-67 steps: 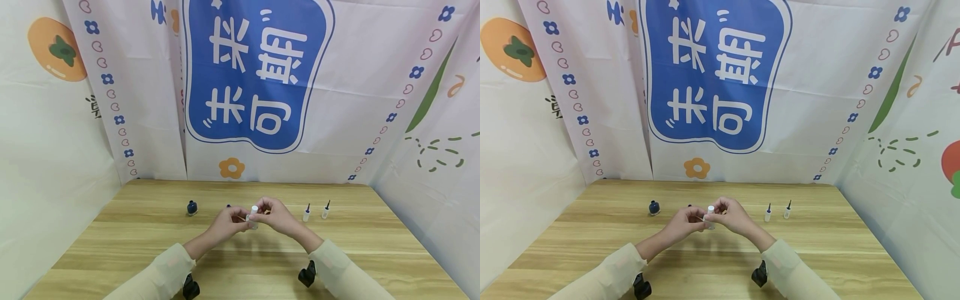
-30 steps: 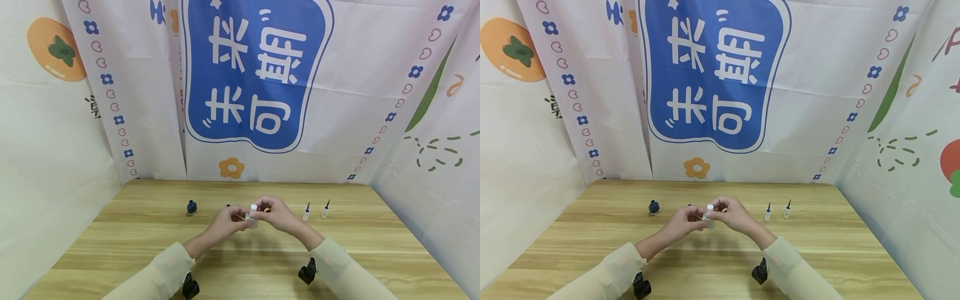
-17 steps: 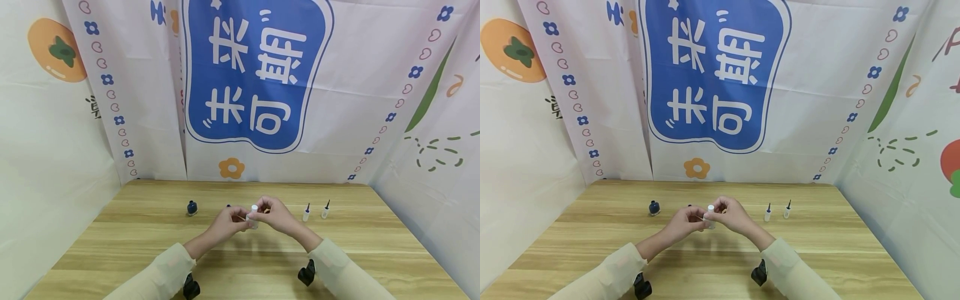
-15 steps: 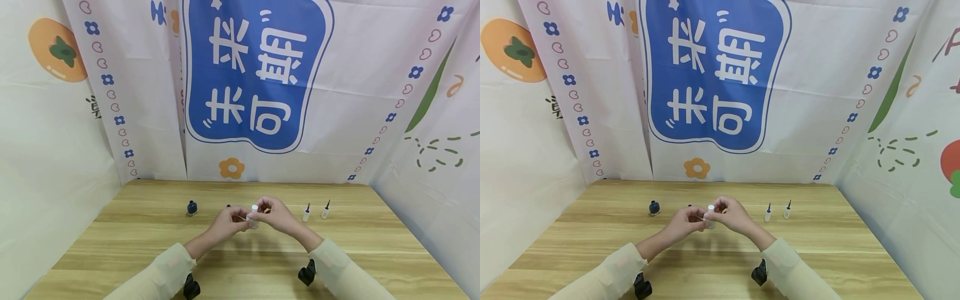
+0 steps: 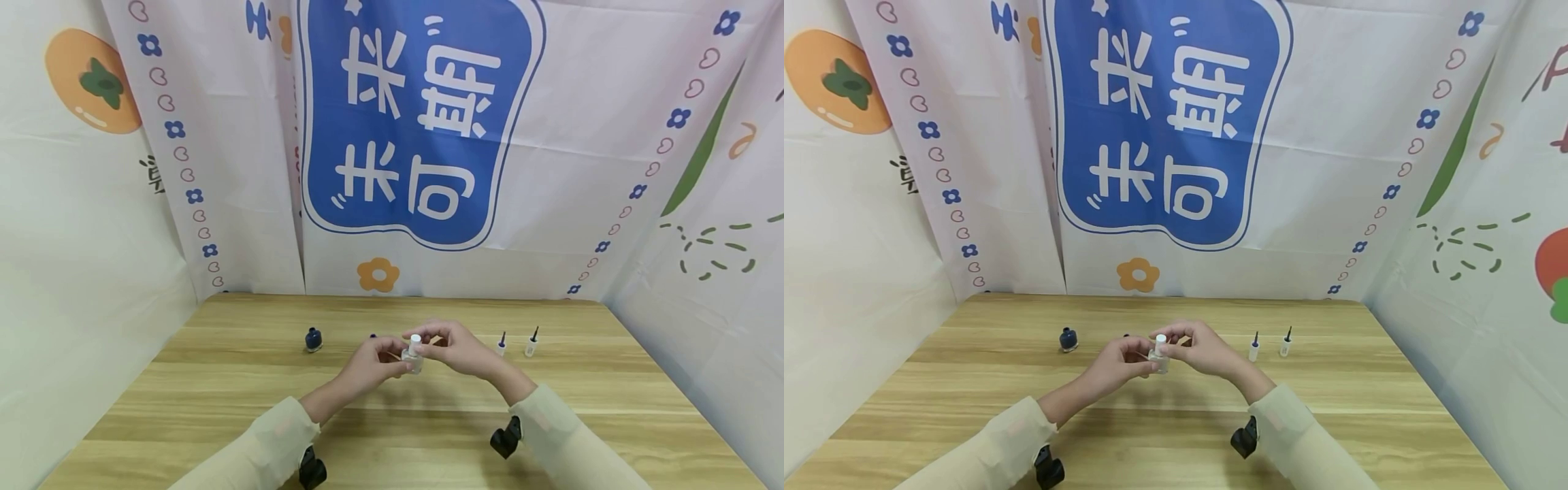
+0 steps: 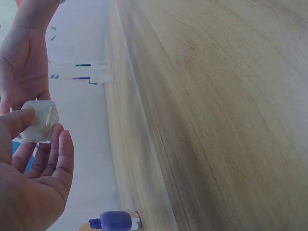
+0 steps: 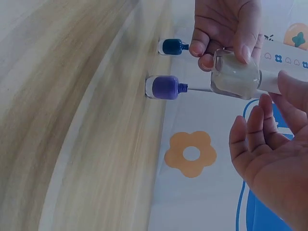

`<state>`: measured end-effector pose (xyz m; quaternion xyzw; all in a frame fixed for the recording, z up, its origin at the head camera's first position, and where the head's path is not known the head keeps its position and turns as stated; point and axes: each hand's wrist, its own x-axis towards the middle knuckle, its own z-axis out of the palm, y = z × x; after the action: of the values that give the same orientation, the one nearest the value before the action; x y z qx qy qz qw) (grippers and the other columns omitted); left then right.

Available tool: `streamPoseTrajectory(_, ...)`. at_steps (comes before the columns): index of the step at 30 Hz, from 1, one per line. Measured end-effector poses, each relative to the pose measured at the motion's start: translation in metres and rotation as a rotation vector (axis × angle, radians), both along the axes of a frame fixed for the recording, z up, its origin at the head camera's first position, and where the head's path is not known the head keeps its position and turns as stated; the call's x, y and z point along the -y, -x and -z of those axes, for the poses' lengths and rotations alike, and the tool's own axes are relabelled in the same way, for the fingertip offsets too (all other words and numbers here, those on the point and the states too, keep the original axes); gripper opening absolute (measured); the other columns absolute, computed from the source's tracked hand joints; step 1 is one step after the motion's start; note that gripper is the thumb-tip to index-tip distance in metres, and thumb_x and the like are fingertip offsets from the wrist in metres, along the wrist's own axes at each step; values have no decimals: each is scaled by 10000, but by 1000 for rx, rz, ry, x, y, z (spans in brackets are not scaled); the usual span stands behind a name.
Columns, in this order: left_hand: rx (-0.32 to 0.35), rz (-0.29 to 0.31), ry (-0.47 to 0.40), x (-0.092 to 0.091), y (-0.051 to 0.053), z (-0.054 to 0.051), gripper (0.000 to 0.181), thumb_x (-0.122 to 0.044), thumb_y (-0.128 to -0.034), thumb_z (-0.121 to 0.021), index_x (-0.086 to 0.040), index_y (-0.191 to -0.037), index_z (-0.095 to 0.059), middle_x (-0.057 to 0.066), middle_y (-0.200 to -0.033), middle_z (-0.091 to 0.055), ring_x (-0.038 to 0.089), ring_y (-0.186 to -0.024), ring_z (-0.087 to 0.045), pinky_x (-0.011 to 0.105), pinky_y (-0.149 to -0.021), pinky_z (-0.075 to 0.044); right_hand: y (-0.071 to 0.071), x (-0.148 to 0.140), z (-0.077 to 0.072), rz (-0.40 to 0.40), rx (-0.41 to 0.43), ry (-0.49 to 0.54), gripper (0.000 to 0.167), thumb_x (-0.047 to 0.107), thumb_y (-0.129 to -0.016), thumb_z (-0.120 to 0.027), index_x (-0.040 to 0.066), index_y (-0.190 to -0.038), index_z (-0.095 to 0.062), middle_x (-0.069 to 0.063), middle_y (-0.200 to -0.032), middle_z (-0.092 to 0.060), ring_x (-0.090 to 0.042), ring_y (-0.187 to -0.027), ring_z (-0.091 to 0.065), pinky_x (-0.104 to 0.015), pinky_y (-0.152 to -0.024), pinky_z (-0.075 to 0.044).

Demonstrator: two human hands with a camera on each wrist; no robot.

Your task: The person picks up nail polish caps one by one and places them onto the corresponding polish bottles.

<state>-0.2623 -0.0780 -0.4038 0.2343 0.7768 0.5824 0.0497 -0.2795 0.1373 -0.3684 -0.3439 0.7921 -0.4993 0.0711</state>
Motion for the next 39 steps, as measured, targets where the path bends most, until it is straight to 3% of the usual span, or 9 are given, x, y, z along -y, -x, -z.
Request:
streamPoseTrajectory(14,18,-1,-12,0,0,0,252,-149,-882,-733,-4,-1075,-662,66,-973,-662,198,-844,-630,508,-771,-542,-1,5,5,106,16,26,160,101,-926,-669,35,-1070,-694,-37,-913,-621,-217,-857,-551,-301,-705,-487)
streamPoseTrajectory(22,18,7,-15,0,-1,0,240,-147,-889,-724,-7,-1075,-662,64,-967,-665,196,-843,-631,520,-771,-537,-23,12,-15,140,58,63,97,63,-907,-681,-7,-963,-645,-75,-843,-587,-202,-763,-504,-240,-615,-417)
streamPoseTrajectory(28,5,10,-11,0,1,1,226,-147,-890,-721,-14,-1065,-668,56,-960,-670,191,-836,-634,525,-767,-537,-26,15,-17,161,71,74,110,70,-900,-693,8,-925,-606,-58,-828,-563,-201,-756,-473,-229,-596,-384)
streamPoseTrajectory(34,8,4,-7,0,1,0,216,-141,-891,-719,-14,-1059,-667,60,-956,-668,196,-834,-635,526,-764,-536,-22,11,-15,147,53,55,167,91,-901,-697,-9,-1024,-644,-49,-851,-575,-197,-771,-493,-233,-607,-414)
streamPoseTrajectory(39,10,-7,6,0,1,-2,216,-145,-889,-722,-18,-1054,-664,55,-956,-662,195,-836,-631,525,-770,-536,-6,5,-3,107,46,19,276,105,-925,-671,-6,-1177,-655,-46,-918,-607,-219,-830,-525,-276,-642,-463)
